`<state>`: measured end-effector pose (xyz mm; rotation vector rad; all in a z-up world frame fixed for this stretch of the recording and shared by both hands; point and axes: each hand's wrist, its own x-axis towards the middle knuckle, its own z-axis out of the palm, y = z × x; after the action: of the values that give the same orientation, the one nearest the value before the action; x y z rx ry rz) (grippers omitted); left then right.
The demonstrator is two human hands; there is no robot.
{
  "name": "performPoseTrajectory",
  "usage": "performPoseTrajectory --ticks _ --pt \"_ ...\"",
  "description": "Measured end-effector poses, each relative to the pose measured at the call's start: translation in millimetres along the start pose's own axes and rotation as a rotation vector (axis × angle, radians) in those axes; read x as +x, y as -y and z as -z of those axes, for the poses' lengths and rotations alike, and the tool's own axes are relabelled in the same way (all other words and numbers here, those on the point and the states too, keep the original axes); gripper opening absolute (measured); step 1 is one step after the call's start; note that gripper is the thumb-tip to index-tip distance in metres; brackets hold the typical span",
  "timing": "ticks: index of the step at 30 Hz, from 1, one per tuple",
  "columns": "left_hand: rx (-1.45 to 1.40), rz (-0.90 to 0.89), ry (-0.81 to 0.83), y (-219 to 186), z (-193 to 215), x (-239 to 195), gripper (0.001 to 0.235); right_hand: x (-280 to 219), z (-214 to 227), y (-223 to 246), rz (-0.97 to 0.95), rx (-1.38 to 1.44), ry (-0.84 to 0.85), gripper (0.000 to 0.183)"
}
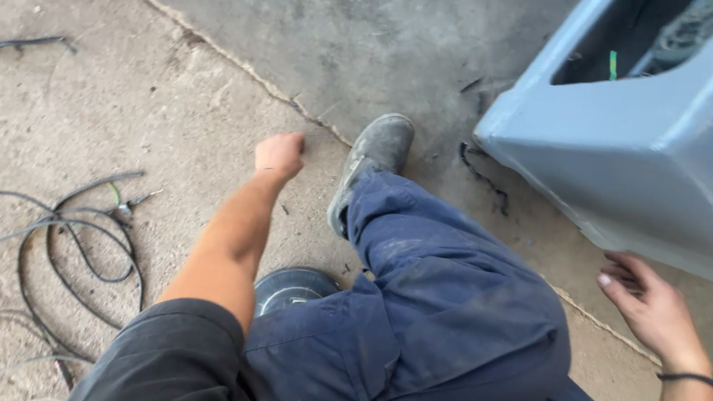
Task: Wiring and assembling an electromechanical machine using pliers and a screwdriver
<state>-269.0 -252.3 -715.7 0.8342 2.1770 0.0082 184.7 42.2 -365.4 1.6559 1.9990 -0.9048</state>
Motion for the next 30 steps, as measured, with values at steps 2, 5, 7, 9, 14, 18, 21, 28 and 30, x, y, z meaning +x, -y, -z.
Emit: performPoseTrajectory --ticks 2,5,7,9,14,18,21,28,30 --pt "-0.047 0.019 0.007 -2 3 0 0.025 4 -1 -8 0.007 0.012 -0.005 0.046" --pt "-0.237 0.058 0.001 -8 -3 0 0.023 6 1 -13 0.022 0.032 -0.014 0.048" --pt "-0.382 0.061 -0.007 -22 -6 -9 0.024 5 1 -21 0.022 0.042 -0.031 0.049" --pt "-0.546 -0.091 0.016 -41 -3 -26 0.017 11 3 -34 0.107 0.079 -0.037 0.049" --pt "-0.904 -0.171 0.02 -117 62 -78 0.024 -13 19 -5 0.241 0.061 -0.093 0.049" --pt "-1.217 -0.537 0.03 -204 128 -102 0.027 -64 51 54 0.369 0.119 -0.109 0.047" --pt "-1.295 -0.88 0.063 -308 195 -147 0.023 -112 95 93 0.519 0.098 -0.233 0.046" --pt "-1.395 -1.574 0.059 -479 344 -378 0.018 -223 203 100 0.929 0.635 -0.883 0.018" --pt "-1.432 -1.818 -0.112 -508 358 -433 0.021 -232 226 84 1.218 1.374 -1.05 0.021"
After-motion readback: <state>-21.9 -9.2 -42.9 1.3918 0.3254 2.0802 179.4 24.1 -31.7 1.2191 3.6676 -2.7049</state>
